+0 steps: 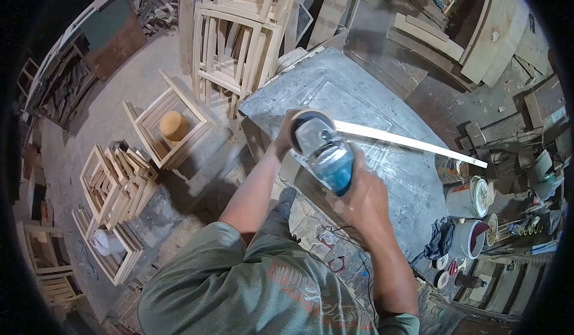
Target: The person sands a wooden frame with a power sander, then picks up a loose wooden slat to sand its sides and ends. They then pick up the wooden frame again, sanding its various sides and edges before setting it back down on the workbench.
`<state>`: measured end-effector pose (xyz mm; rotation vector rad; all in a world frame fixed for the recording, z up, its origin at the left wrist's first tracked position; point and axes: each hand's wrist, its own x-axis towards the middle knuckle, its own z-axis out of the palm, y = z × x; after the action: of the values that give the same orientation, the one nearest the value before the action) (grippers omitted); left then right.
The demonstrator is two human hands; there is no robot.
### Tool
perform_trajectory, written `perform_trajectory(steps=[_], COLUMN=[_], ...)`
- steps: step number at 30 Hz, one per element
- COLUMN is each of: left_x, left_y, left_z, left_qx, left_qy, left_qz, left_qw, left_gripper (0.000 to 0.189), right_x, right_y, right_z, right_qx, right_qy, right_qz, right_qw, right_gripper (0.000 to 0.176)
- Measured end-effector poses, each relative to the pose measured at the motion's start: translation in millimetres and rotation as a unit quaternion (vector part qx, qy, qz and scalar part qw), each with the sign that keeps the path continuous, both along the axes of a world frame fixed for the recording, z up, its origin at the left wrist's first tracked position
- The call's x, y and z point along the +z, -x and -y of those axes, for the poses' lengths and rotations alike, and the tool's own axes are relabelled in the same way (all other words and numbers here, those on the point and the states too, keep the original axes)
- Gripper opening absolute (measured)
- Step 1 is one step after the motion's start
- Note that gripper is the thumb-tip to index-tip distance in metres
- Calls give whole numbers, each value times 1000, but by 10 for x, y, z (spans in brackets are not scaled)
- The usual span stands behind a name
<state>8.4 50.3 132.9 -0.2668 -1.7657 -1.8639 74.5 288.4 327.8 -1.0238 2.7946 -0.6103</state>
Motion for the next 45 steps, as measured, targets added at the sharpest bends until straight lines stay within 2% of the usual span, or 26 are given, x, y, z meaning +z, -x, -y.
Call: perform_trajectory(steps=[1, 3, 7, 8, 9, 11, 13, 15, 16, 19, 24, 27, 31, 32, 34, 37, 38, 39, 41, 43, 45], left_x=[25, 16, 28, 34, 30, 12, 32, 65, 93, 145, 235, 89, 150, 148, 116, 86, 139, 122, 61, 134, 143], left_y=[-3, 40, 31, 38, 29, 0, 2, 10, 8, 53, 66, 119, 116, 120, 150, 189, 161, 172, 199, 136, 135], left_z=[27, -78, 0, -5, -28, -88, -43, -9, -55, -46, -79, -18, -39, -24, 3, -12, -16, -17, -18, -17, 3], left_qx=[57, 173, 127, 92, 29, -97, -23, 49, 64, 164, 206, 179, 181, 182, 184, 189, 222, 216, 202, 225, 235], left_qy=[94, 93, 116, 80, -19, -216, -65, 89, 15, 160, 167, 150, 128, 134, 145, 130, 191, 171, 131, 213, 276], left_qz=[-9, 37, 87, 54, 36, 2, -13, -29, 0, 167, 159, 120, 113, 121, 134, 78, 113, 109, 103, 114, 125], left_qw=[994, 980, 981, 991, 999, 971, 998, 994, 998, 959, 951, 965, 969, 967, 963, 970, 949, 955, 965, 944, 923], left_gripper=[30, 16, 27, 25, 24, 22, 19, 17, 9, 14, 14, 16, 26, 23, 17, 29, 28, 28, 26, 17, 12], right_x=[-3, 4, 23, 37, 54, 76, 78, 65, 60, 41, -26, -68, -213, -162, -195, -180, -216, -233, -66, -37, 141], right_y=[16, 47, 44, 31, 13, -5, -17, 7, 27, 101, 238, 359, 610, 635, 706, 693, 675, 643, 508, 425, 321], right_z=[-46, -115, -71, -20, 47, 116, 134, 56, 0, -182, -570, -815, -1242, -1314, -1417, -1346, -1265, -1170, -869, -593, -387], right_qx=[-14, -41, -37, -27, -17, -6, -5, -14, -18, -69, -116, -155, -193, -219, -236, -224, -205, -188, -169, -123, -60], right_qy=[10, 30, 30, 13, -4, -21, -22, -9, -3, -2, 59, 93, 211, 244, 245, 234, 230, 226, 135, 48, 25], right_qz=[3, 9, 9, 8, 7, 12, 25, 17, 12, 18, 19, 19, 4, 59, 38, 11, 2, -7, 41, 32, 31], right_qw=[1000, 999, 999, 1000, 1000, 1000, 999, 1000, 1000, 997, 991, 983, 958, 943, 940, 946, 951, 956, 975, 991, 997], right_gripper=[90, 90, 90, 90, 90, 90, 90, 90, 90, 90, 85, 83, 73, 69, 67, 68, 69, 69, 77, 86, 92])
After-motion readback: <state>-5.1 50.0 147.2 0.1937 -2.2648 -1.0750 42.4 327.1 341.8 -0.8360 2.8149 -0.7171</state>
